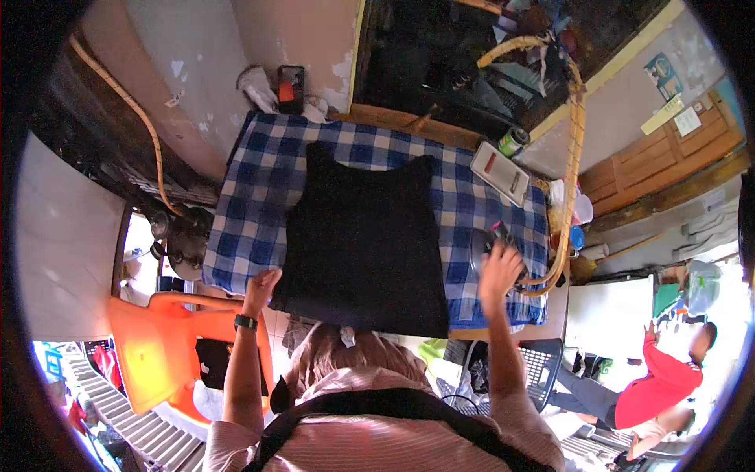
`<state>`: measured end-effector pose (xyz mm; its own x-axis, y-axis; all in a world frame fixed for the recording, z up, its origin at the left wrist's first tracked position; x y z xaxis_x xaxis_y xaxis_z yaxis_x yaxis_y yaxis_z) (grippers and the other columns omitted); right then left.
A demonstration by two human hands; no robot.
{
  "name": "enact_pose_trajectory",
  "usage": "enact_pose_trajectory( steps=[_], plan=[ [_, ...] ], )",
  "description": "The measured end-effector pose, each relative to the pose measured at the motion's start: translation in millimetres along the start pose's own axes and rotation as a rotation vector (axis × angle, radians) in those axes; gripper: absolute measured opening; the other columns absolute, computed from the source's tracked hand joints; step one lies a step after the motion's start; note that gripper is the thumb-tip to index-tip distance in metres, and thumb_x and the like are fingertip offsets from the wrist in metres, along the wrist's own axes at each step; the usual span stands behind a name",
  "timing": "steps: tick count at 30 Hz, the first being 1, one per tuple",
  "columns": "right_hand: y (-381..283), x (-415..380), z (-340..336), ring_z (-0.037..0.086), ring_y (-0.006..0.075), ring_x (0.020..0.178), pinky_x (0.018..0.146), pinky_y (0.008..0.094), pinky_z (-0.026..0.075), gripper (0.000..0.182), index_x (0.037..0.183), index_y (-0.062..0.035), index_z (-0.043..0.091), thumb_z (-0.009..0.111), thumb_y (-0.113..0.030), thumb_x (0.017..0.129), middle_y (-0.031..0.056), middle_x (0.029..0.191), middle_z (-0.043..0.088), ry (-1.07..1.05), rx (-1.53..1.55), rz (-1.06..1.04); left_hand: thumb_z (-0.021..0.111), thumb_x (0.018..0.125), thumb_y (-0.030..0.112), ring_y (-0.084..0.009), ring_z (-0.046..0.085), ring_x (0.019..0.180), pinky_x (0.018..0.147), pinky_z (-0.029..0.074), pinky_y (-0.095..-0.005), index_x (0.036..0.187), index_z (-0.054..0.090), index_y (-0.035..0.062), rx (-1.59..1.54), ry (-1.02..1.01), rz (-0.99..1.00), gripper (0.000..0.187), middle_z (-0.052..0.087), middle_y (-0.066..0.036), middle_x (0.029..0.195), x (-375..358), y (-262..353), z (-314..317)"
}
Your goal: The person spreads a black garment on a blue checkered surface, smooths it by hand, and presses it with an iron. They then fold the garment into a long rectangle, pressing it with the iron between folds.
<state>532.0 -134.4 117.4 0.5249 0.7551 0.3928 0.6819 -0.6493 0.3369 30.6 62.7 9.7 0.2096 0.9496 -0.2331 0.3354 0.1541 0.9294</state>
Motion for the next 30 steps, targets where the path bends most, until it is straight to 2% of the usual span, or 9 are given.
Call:
enact_pose_trajectory(
  steps=[3, 7, 11, 14, 16, 17, 21, 28, 30],
  plan=[
    [-72, -67, 26, 0.044, 0.0387, 0.095, 0.084, 0.0510, 0.034, 0.052, 0.096, -0.0066, 0.055, 0.064, -0.054, 0.076, 0.0172, 0.096, 0.047, -0.014, 0.327, -0.105, 0.071, 0.084, 0.029, -0.0034, 0.050, 0.079, 0.072, 0.044, -0.0236, 0.086, 0.068, -0.0013, 0.025, -0.125, -0.178, 0.030, 0.060, 0.005, 0.081, 16, 24, 15],
    [-102, -71, 35, 0.060, 0.0349, 0.091, 0.078, 0.0462, 0.045, 0.024, 0.088, -0.0076, 0.059, 0.058, -0.031, 0.083, 0.0159, 0.097, 0.063, -0.726, 0.916, 0.083, 0.066, 0.085, 0.041, -0.0122, 0.052, 0.093, 0.086, 0.042, -0.0294, 0.106, 0.065, -0.0010, -0.088, -0.176, -0.213, 0.046, 0.062, -0.003, 0.097, 36, 12, 39],
    [-57, -50, 16, 0.060, 0.0256, 0.104, 0.094, 0.0385, 0.044, 0.038, 0.113, -0.0011, 0.059, 0.061, -0.026, 0.084, 0.0143, 0.108, 0.064, -1.452, 1.908, 1.131, 0.054, 0.090, 0.051, -0.0184, 0.050, 0.107, 0.095, 0.036, -0.0308, 0.121, 0.056, -0.0015, 0.342, -0.456, -0.031, 0.061, 0.061, -0.009, 0.112, 45, 115, 12],
    [7, 17, -77, 0.055, 0.0275, 0.114, 0.101, 0.0348, 0.038, 0.030, 0.120, -0.0073, 0.059, 0.050, -0.021, 0.094, 0.0165, 0.117, 0.060, -0.439, 1.078, -0.215, 0.048, 0.092, 0.054, -0.0128, 0.050, 0.083, 0.077, 0.041, -0.0290, 0.096, 0.063, -0.0007, 0.318, -0.353, -0.014, 0.057, 0.057, -0.002, 0.083, 46, 241, -23],
    [13, 83, -150, 0.053, 0.0282, 0.114, 0.098, 0.0362, 0.038, 0.037, 0.122, -0.0038, 0.057, 0.048, -0.029, 0.096, 0.0179, 0.120, 0.058, -0.523, 1.289, 0.527, 0.050, 0.093, 0.049, -0.0113, 0.047, 0.079, 0.073, 0.041, -0.0282, 0.091, 0.062, -0.0014, 0.186, -0.136, 0.184, 0.052, 0.053, 0.001, 0.079, 61, 301, -29],
    [26, 102, -158, 0.048, 0.0268, 0.120, 0.101, 0.0354, 0.036, 0.045, 0.127, -0.0010, 0.052, 0.050, -0.032, 0.094, 0.0194, 0.126, 0.053, -0.177, 1.029, 0.211, 0.051, 0.094, 0.046, -0.0107, 0.047, 0.080, 0.073, 0.041, -0.0278, 0.090, 0.062, -0.0021, 0.088, -0.066, 0.248, 0.050, 0.053, 0.001, 0.080, 72, 330, -29],
    [15, 196, -179, 0.047, 0.0253, 0.117, 0.103, 0.0341, 0.032, 0.056, 0.131, 0.0071, 0.042, 0.053, -0.034, 0.094, 0.0177, 0.128, 0.051, 0.179, 1.322, 0.390, 0.051, 0.095, 0.039, -0.0072, 0.044, 0.078, 0.072, 0.039, -0.0251, 0.092, 0.058, 0.0021, 0.045, 0.027, 0.635, 0.038, 0.051, 0.005, 0.081, 141, 412, -2],
    [-49, 297, -27, 0.041, 0.0249, 0.126, 0.107, 0.0317, 0.027, 0.071, 0.133, 0.0098, 0.039, 0.061, -0.041, 0.089, 0.0197, 0.136, 0.045, -0.059, 1.577, 0.512, 0.061, 0.088, 0.040, -0.0136, 0.050, 0.065, 0.065, 0.044, -0.0304, 0.076, 0.057, 0.0024, 0.332, -0.076, 0.437, 0.040, 0.050, 0.001, 0.065, 283, 376, 44],
    [-70, 308, 30, 0.038, 0.0253, 0.131, 0.108, 0.0315, 0.026, 0.074, 0.136, 0.0086, 0.034, 0.063, -0.038, 0.087, 0.0192, 0.140, 0.041, -0.283, 1.560, 0.537, 0.064, 0.086, 0.031, -0.0293, 0.050, 0.058, 0.056, 0.041, -0.0398, 0.074, 0.056, -0.0003, 0.630, 0.110, 0.823, 0.035, 0.052, -0.014, 0.061, 341, 325, 64]
  ],
)
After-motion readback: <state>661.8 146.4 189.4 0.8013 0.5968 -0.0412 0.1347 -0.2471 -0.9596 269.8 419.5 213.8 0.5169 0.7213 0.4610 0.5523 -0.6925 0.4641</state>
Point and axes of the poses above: each hand's wrist, its own x-axis towards the middle knuckle, its own z-axis out of the palm, y = z × x, the point moved 2 cm from there along x, towards the middle knuckle
